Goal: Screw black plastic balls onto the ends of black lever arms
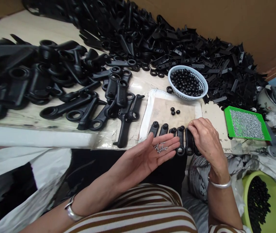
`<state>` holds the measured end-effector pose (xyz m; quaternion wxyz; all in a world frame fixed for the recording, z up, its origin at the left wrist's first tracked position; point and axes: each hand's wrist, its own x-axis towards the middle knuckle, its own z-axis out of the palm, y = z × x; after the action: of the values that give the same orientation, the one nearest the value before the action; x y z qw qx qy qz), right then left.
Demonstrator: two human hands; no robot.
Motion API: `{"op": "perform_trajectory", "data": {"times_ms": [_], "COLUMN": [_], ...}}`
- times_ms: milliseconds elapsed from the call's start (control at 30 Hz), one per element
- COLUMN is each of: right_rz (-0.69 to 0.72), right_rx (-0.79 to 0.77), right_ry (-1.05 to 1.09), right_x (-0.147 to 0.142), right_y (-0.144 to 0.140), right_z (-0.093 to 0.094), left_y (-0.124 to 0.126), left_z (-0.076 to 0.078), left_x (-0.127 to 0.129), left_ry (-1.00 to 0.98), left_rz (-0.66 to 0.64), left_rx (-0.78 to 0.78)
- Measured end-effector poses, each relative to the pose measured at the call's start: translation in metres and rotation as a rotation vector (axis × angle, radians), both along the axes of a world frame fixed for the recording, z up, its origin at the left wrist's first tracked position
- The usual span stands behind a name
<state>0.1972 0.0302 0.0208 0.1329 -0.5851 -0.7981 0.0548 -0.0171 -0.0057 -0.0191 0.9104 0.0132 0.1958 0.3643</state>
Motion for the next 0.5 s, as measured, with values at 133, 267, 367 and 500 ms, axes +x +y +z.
{"op": "perform_trajectory", "data": {"times_ms": [133,267,367,500], "right_rz": [0.044,0.077,0.095,0.056], "right_rx": [0.019,0.061,0.075,0.151], "right_ry": [-0.064,-0.144,-0.189,-0.142], "right_x": [-0.005,-0.007,-0.009,-0.013], "right_y": [0.002,0.005,0.005,0.000], "right_z": [-0.002,-0.003,-0.004,0.000], "left_y": [0.000,0.001,0.001,0.000], "left_z": [0.002,0.002,-0.001,-0.004], "left_x": [0.000,0.001,0.002,0.003], "left_ry": [0.012,0.009,-0.013,-0.042], "left_rz": [0.005,0.004,0.002,0.009], "left_rx": [-0.009,-0.009,0.003,0.018]}}
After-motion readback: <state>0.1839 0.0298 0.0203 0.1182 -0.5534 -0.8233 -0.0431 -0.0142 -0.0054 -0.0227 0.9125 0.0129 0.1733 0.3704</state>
